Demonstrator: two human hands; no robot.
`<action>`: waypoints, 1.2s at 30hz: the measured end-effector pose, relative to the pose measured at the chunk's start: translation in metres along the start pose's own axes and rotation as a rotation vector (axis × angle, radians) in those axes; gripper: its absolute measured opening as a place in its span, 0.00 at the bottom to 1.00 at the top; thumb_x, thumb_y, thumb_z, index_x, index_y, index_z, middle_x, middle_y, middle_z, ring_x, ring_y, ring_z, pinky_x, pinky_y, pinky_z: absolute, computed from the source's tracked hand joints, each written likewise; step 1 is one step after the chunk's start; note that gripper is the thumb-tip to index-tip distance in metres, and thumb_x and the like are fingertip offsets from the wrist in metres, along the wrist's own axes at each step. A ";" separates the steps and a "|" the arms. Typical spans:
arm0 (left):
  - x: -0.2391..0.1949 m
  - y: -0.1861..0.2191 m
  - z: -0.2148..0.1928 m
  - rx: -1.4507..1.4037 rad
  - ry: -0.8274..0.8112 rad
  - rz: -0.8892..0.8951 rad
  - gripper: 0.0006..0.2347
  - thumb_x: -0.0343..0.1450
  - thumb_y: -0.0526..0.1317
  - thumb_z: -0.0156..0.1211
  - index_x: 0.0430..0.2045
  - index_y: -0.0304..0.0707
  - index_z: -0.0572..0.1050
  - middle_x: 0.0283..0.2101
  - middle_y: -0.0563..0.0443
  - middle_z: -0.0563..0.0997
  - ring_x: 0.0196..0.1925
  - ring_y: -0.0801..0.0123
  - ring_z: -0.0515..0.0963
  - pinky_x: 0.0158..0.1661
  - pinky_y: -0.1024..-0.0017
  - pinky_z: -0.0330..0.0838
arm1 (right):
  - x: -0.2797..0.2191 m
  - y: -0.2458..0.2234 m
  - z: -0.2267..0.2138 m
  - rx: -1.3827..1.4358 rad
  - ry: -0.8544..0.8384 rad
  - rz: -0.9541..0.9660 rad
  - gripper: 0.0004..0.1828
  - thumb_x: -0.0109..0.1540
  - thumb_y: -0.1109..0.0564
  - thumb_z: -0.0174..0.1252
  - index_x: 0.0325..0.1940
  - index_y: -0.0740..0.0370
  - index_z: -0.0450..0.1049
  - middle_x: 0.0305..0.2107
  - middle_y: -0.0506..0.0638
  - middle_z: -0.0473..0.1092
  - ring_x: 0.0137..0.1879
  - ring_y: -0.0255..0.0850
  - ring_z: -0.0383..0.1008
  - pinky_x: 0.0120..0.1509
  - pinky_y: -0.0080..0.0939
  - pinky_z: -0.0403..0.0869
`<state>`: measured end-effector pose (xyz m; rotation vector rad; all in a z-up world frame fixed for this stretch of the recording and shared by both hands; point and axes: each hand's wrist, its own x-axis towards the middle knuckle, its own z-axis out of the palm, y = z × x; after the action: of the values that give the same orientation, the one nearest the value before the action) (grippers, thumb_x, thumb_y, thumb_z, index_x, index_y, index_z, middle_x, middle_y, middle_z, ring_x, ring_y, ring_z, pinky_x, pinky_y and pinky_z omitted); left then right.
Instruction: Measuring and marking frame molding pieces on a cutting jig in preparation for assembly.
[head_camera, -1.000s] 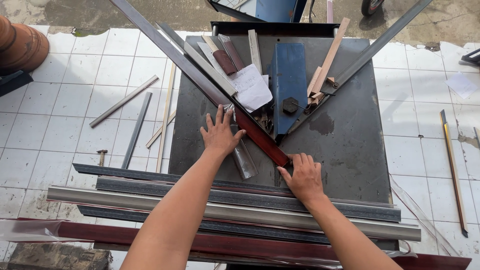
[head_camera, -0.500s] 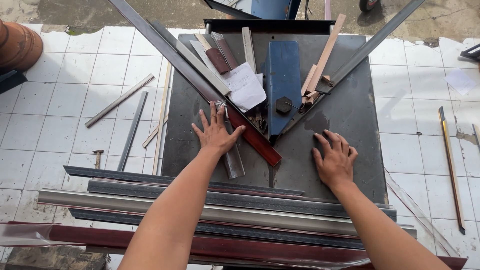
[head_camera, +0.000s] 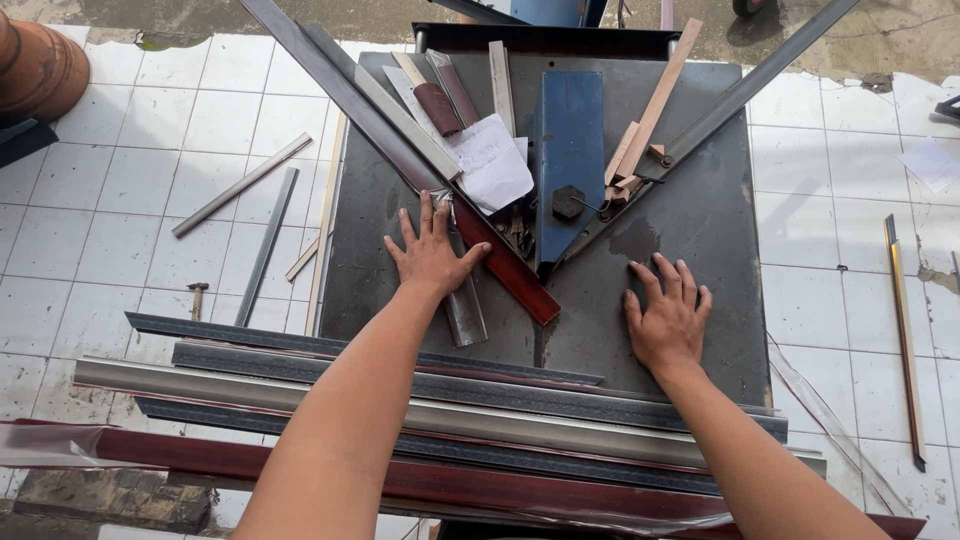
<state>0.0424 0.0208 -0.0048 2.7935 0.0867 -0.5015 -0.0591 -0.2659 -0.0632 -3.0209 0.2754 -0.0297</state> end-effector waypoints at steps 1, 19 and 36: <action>0.000 0.001 -0.001 -0.001 -0.003 -0.001 0.34 0.62 0.64 0.44 0.59 0.50 0.46 0.66 0.54 0.35 0.66 0.46 0.38 0.55 0.35 0.40 | 0.000 0.000 -0.001 0.011 -0.006 0.005 0.19 0.62 0.40 0.31 0.58 0.33 0.51 0.59 0.42 0.46 0.67 0.43 0.42 0.66 0.58 0.42; 0.000 -0.001 0.010 -0.127 0.107 0.005 0.35 0.61 0.59 0.53 0.59 0.56 0.45 0.63 0.47 0.46 0.65 0.50 0.42 0.56 0.39 0.40 | 0.001 0.000 -0.004 -0.034 -0.050 0.028 0.20 0.61 0.38 0.31 0.57 0.33 0.51 0.59 0.40 0.47 0.67 0.42 0.42 0.66 0.57 0.44; -0.018 0.019 -0.018 -0.126 -0.041 -0.062 0.42 0.56 0.59 0.59 0.60 0.46 0.43 0.65 0.49 0.44 0.67 0.53 0.41 0.55 0.36 0.42 | 0.001 0.002 0.002 -0.015 -0.015 0.012 0.20 0.61 0.39 0.32 0.57 0.34 0.51 0.59 0.41 0.46 0.68 0.42 0.41 0.65 0.59 0.42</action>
<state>0.0336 0.0079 0.0234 2.6628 0.1894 -0.5486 -0.0588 -0.2681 -0.0652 -3.0327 0.2942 -0.0036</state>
